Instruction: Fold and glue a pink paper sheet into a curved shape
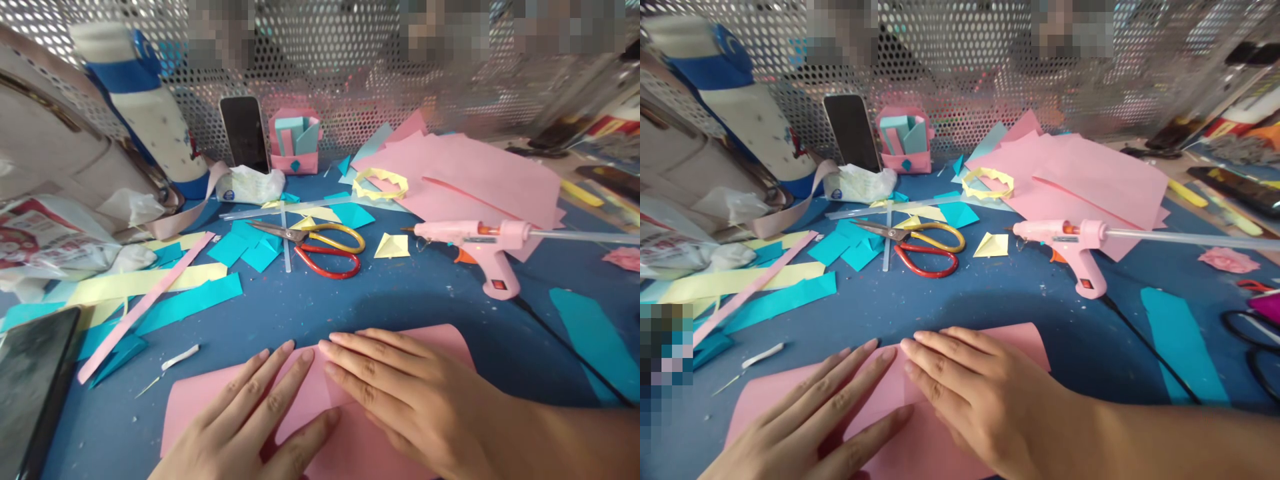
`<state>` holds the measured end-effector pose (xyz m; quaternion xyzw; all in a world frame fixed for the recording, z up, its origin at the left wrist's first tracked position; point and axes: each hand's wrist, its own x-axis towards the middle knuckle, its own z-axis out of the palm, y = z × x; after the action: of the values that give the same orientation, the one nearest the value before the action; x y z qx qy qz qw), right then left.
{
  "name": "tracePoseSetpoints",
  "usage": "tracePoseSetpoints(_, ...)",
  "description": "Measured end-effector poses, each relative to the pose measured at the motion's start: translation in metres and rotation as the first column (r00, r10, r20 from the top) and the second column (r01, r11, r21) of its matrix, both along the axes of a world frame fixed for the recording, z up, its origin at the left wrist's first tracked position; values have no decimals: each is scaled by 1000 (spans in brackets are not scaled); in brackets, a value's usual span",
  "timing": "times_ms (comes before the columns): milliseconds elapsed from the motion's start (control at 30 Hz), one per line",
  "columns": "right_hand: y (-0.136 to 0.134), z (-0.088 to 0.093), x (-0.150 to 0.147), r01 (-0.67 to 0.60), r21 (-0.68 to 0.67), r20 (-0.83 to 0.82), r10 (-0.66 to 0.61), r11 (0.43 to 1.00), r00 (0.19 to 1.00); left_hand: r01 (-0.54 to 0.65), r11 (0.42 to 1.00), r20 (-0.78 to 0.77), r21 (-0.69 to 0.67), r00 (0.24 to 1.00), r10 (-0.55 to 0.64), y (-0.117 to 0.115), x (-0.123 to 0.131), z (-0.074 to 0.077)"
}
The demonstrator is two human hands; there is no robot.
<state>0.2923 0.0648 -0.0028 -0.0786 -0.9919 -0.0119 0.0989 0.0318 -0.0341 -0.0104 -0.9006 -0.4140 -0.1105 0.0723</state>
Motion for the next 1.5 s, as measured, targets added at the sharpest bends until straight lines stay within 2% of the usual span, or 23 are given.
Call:
tracePoseSetpoints(233,1,-1,1,-10,-17,-14,10,1000,1000,69,995,-39,70,997,-66,4,-6,-3)
tracePoseSetpoints(400,2,1,1,-4,-26,-20,3,1000,1000,129,985,-125,113,986,-114,8,-10,-3)
tracePoseSetpoints(500,3,2,0,-3,-28,-21,2,1000,1000,127,985,-132,115,985,-111,8,-9,-4)
tracePoseSetpoints(667,3,3,-1,-4,-27,-34,3,1000,999,57,998,-71,37,996,-54,5,-7,-4)
tracePoseSetpoints(900,3,2,0,-7,-34,-43,6,999,999,131,989,-101,65,987,-124,8,-11,-7)
tracePoseSetpoints(1067,3,2,0,-2,-38,-45,0,999,999,107,991,-107,81,989,-98,9,-9,-4)
tracePoseSetpoints(1133,3,2,0,0,-41,-52,-2,999,999,137,988,-122,78,984,-127,8,-7,-4)
tracePoseSetpoints(1233,3,3,-2,13,-66,-84,-18,998,996,208,973,-132,96,972,-195,6,-3,-6)
tracePoseSetpoints(1300,3,4,-3,25,-96,-96,-34,995,995,207,973,-109,102,975,-196,5,0,-9)
tracePoseSetpoints(1500,5,6,-7,57,-211,39,-50,976,998,191,972,-32,139,982,-188,2,8,-10)
